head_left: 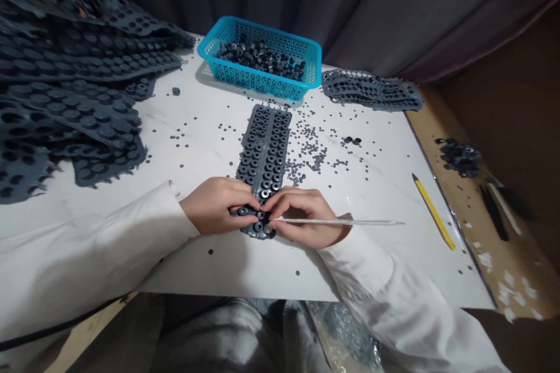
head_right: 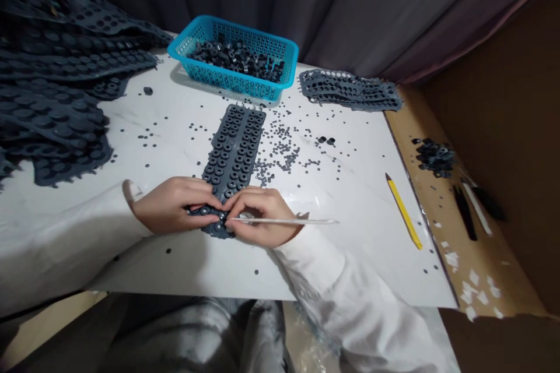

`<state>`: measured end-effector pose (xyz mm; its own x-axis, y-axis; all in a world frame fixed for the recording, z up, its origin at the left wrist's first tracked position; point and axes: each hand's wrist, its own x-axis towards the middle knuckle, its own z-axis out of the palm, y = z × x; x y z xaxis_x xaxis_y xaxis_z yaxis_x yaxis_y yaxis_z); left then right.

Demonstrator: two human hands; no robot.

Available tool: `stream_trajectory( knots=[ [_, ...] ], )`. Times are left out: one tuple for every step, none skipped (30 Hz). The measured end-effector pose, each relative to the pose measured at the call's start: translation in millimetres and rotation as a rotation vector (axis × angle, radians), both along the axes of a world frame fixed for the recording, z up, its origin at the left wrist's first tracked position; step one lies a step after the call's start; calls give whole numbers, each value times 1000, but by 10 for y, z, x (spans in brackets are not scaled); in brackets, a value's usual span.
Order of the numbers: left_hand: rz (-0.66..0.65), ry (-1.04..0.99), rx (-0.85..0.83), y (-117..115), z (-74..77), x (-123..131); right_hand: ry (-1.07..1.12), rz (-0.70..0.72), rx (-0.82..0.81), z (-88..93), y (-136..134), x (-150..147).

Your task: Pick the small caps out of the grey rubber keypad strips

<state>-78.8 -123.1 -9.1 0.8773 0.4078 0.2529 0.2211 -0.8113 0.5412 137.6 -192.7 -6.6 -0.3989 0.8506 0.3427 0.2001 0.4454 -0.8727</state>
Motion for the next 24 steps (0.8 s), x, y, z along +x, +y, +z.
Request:
stream_trajectory(
  knots=[
    [-2,1,-1,1,-3,-2,-2,-1,-4,4,-3,2],
    [-4,4,-3,3,-6,-4,-4,-2,-10,7,-5,3],
    [-7,10,-8,4,-8,-4,-4,-1,-16,10,-7,5],
    [-6,14,-13,5,-11,-4,-1,1,-21,13,-8,6],
    [-5,18,-22,6,-13,-3,3,3,-23,16,-9,7],
    [-2,19,-32,7,-13,-2,5,5,-25,19,-9,7],
    [-1,17,-41,7,-13,0,4,8,-25,22,-9,8],
    [0,16,-47,7,-10,2,2,10,-24,25,-9,8],
    [-1,15,-51,7,-6,4,-1,9,-20,28,-10,9],
    [-3,15,-51,7,-2,5,-5,8,-17,31,-10,10],
    [-6,18,-51,8,2,6,-10,8,-17,33,-10,11],
    [-5,20,-52,8,5,6,-12,9,-17,33,-10,11],
    [-3,23,-54,9,7,6,-12,7,-19,32,-10,12],
    [-1,24,-55,9,6,5,-12,7,-22,31,-10,12],
    [2,26,-55,10,3,4,-13,6,-24,31,-10,11],
    [4,29,-53,9,0,3,-14,6,-24,31,-11,9],
    [6,29,-52,8,-3,4,-16,4,-20,33,-12,7],
    [6,27,-51,5,-3,5,-16,1,-11,39,-15,4],
    [5,24,-53,1,1,6,-18,-11,0,47,-18,1],
    [3,19,-57,-5,9,9,-20,-40,15,58,-23,-2],
    [1,15,-64,-11,23,11,-28,-88,33,69,-29,-3],
    [1,9,-70,-19,40,12,-44,-150,55,81,-35,-4],
    [6,2,-79,-28,61,13,-71,-218,85,89,-39,-5],
    [16,-5,-89,-38,81,12,-106,-282,124,94,-43,-6]
  ],
)
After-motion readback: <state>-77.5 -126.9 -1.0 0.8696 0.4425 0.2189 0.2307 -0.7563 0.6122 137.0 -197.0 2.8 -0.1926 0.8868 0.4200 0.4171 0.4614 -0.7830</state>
